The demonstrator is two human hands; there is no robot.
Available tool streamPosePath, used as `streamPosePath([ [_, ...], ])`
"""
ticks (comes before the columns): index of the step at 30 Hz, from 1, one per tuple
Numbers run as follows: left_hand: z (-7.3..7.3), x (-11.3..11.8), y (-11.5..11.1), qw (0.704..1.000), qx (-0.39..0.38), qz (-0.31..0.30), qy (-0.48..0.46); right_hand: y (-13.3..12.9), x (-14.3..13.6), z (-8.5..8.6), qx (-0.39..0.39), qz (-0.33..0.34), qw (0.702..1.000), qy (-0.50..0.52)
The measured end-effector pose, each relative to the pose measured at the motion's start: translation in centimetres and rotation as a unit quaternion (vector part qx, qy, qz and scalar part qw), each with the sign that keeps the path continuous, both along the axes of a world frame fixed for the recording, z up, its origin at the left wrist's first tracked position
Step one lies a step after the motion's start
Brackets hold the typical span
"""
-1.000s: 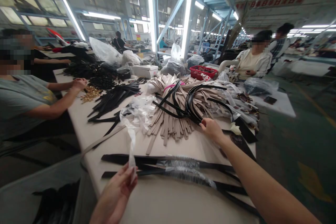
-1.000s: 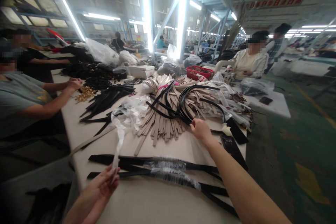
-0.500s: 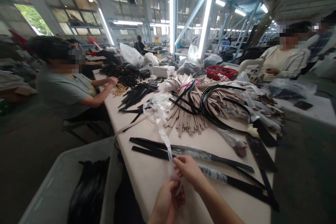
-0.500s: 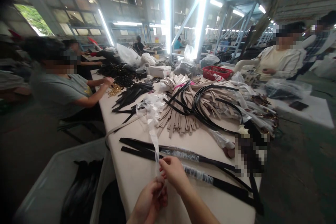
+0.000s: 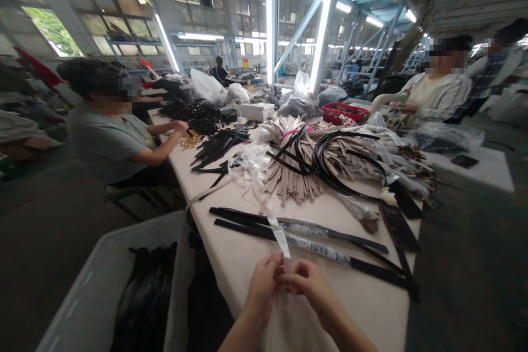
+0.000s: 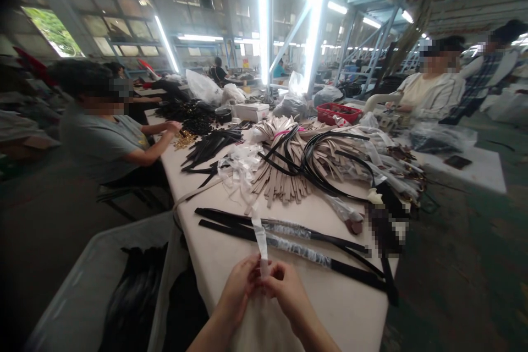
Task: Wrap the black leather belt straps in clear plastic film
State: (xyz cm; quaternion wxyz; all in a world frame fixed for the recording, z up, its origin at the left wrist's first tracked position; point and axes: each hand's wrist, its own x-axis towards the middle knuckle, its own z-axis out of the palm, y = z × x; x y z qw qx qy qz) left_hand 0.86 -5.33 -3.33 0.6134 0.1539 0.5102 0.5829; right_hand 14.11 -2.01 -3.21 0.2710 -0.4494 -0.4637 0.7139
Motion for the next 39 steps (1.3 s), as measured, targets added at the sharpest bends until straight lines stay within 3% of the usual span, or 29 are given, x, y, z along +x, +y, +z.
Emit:
streamPosePath([
  [4, -0.9, 0.5, 0.3, 0.998, 0.007, 0.027, 0.059, -1.3, 0.9, -0.9, 0.022, -0.037, 0.998, -0.037],
  [10, -1.7, 1.0, -0.6, 0.993, 0.008, 0.009, 0.119, -2.1, 1.2, -0.2, 0.025, -0.034, 0.999, 0.013],
  [17, -0.9, 1.0, -1.2, 0.976, 0.011, -0.048, 0.212, -1.6, 0.4, -1.6, -0.059, -0.114, 0.990, 0.056],
  [21, 0.2, 1.2, -1.9, 0.963, 0.034, -0.098, 0.247, -1.2, 0.7, -1.2, -0.027, -0.082, 0.994, 0.063],
  [25, 0.4, 1.7, -2.9, 0.971, 0.029, -0.109, 0.210, -1.5, 0.9, -0.7, 0.007, -0.067, 0.995, 0.070],
  [28, 0.0, 1.8, -3.5, 0.979, -0.004, -0.125, 0.162, -1.8, 1.0, -1.2, -0.010, -0.070, 0.992, 0.103],
  [34, 0.2, 1.5, -3.7, 0.984, 0.013, -0.138, 0.110, -1.4, 1.1, -1.1, -0.073, -0.068, 0.968, 0.230],
  [39, 0.3, 1.1, -4.2, 0.977, 0.034, -0.121, 0.174, -1.2, 1.2, -0.9, -0.117, -0.107, 0.947, 0.278],
])
